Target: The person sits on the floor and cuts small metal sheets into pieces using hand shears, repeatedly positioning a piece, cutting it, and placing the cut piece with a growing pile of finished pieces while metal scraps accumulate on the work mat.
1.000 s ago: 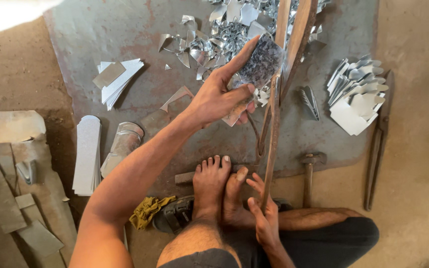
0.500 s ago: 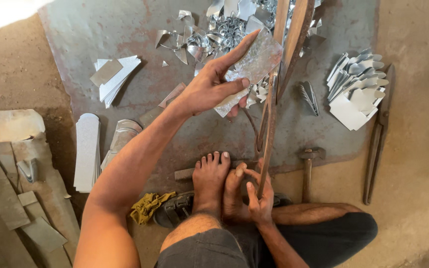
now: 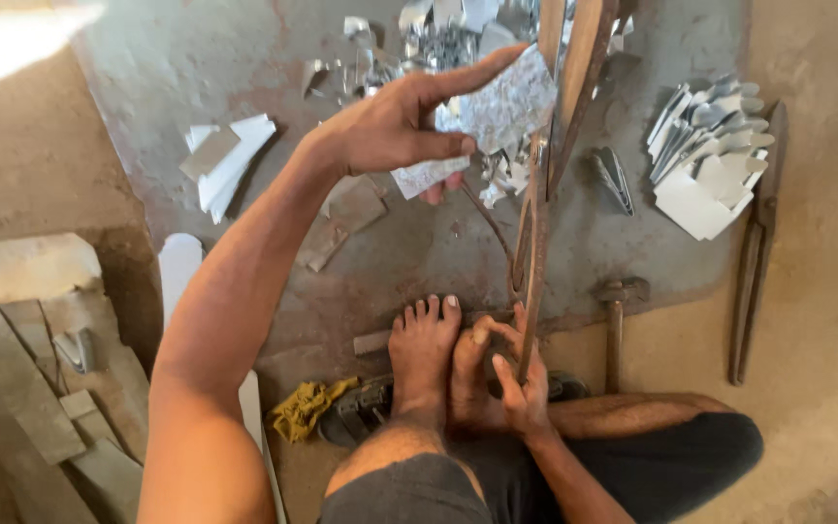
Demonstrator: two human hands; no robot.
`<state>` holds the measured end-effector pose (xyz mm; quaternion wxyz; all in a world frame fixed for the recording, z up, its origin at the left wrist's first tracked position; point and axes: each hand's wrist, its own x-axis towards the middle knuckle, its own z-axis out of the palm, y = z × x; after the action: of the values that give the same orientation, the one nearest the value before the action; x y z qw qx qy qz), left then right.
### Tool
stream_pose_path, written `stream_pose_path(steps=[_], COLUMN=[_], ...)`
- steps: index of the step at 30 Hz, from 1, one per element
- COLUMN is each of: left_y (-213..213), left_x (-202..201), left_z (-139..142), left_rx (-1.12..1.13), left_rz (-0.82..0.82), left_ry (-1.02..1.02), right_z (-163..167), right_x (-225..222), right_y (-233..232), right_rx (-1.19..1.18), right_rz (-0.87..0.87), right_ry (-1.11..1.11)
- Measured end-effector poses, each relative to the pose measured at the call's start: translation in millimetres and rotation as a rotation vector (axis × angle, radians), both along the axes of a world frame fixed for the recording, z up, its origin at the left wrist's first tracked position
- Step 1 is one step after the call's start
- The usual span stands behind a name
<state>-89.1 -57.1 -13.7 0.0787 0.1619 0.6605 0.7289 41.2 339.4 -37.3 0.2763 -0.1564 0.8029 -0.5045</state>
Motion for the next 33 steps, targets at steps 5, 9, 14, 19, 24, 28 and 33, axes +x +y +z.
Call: stream_pose_path(steps=[5, 9, 14, 19, 24, 28, 33], left_y=[19.3, 74.5, 119.9, 121.5, 112.7, 110.1, 95.3], left_x=[32.9, 51.0, 27.1, 8.6, 0.9, 5.9, 5.5], left_z=[26.6, 35.6, 15.7, -5.3, -20.4, -24.8, -22.3], left_rx=[-0.379, -0.894, -1.07, -1.084, -1.128, -1.158, -1.187], left_rz=[0.431, 0.933, 1.128, 1.276, 1.263, 1.245, 1.218], left_ry=[0.022, 0.009, -0.1, -0.017, 0.019, 0.071, 0.208], right_z=[-6.2, -4.8, -3.4, -3.4, 13.9, 26.2, 4.8], right_x=[1.3, 3.0, 4.9, 2.7, 9.3, 20.4, 9.7], right_y=[4.3, 7.1, 8.9, 7.4, 12.9, 19.3, 13.1], right_rx=[-0.084, -0.045, -0.022, 0.024, 0.061, 0.074, -0.012], right_rz=[-0.012, -0.003, -0.032, -0.004, -0.01, -0.11, 0.012], right_ry=[-0.047, -0.036, -0.076, -0.01, -0.108, -0.341, -0.073])
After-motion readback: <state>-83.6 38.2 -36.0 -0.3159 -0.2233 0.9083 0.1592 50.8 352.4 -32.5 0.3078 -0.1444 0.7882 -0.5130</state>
